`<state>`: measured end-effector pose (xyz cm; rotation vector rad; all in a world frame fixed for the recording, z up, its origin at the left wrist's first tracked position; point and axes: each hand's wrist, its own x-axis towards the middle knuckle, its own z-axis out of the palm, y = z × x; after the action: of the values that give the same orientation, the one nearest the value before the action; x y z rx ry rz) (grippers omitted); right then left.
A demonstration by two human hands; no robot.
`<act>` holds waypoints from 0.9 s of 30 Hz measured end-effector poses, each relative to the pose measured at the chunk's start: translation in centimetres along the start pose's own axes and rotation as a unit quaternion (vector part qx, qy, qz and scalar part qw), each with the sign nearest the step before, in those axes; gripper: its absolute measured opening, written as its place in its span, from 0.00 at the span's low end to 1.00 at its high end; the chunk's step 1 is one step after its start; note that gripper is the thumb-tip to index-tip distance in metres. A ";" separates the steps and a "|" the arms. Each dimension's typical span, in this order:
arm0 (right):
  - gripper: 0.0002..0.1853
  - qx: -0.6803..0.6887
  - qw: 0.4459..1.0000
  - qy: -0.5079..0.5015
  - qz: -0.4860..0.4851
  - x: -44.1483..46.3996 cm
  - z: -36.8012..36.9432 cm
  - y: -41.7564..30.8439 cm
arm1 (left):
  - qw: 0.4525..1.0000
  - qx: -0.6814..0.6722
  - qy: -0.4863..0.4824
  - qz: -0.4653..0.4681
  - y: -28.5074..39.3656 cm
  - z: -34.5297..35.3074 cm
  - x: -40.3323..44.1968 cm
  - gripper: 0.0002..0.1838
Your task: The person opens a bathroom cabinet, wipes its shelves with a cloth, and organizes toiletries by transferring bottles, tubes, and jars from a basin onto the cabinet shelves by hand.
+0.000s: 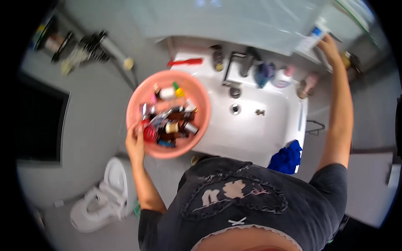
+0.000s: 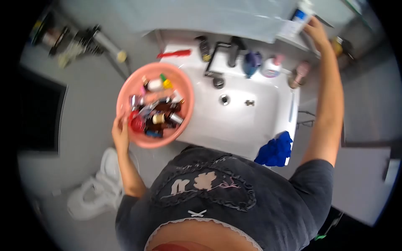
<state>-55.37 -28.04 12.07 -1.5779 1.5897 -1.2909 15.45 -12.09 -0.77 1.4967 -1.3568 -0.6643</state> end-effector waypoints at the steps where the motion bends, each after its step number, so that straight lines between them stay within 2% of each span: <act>1: 0.20 -0.002 1.000 0.012 0.017 -0.1 0.0 0.0 | 1.000 0.015 0.001 -0.003 0.3 -0.2 0.1 0.15; 3: 0.19 0.026 1.000 -0.002 0.014 0.4 -0.7 1.3 | 1.000 0.019 0.013 -0.016 0.6 -0.6 0.0 0.15; 8: 0.24 0.078 0.995 0.067 0.014 -0.5 -0.8 1.8 | 0.998 0.038 0.026 -0.043 -1.9 -1.8 1.0 0.15; 11: 0.25 0.079 0.988 0.127 -0.043 -3.0 -0.8 1.4 | 0.988 0.156 -0.023 -0.001 -4.3 -1.3 2.9 0.18; 13: 0.23 0.110 0.970 0.208 -0.066 -6.1 0.5 0.9 | 0.961 0.261 -0.080 0.038 -5.2 0.5 4.9 0.19; 14: 0.22 0.113 0.959 0.242 -0.094 -7.8 1.2 1.4 | 0.961 0.259 -0.083 0.041 -5.1 1.6 5.6 0.19; 16: 0.19 0.118 0.940 0.296 -0.126 -12.1 4.4 1.3 | 0.866 0.456 -0.196 0.064 -4.9 3.6 7.1 0.15; 17: 0.18 0.111 0.930 0.333 -0.109 -14.4 7.2 0.6 | 0.866 0.454 -0.200 0.070 -6.3 4.2 8.2 0.15; 19: 0.18 0.113 0.935 0.330 -0.071 -18.5 12.3 -1.2 | 0.771 0.560 -0.304 0.010 -10.5 5.8 9.9 0.17; 23: 0.15 0.096 0.957 0.274 -0.024 -24.3 17.7 -1.3 | 0.791 0.523 -0.319 -0.008 -9.0 5.5 11.3 0.12; 24: 0.15 0.095 0.960 0.263 -0.026 -25.2 18.6 -1.8 | 0.824 0.495 -0.276 0.018 -8.8 5.2 11.3 0.09; 25: 0.15 0.094 0.962 0.253 -0.029 -25.9 19.3 -2.2 | 0.822 0.495 -0.279 0.026 -8.5 4.8 11.3 0.09; 27: 0.15 0.078 0.970 0.228 -0.023 -26.6 20.7 -3.4 | 0.871 0.399 -0.281 0.056 -4.0 3.7 11.0 0.08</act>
<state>-31.24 -7.15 0.66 -1.2887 1.6670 -1.8556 16.41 -24.03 -3.46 1.9082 -2.3514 -0.4937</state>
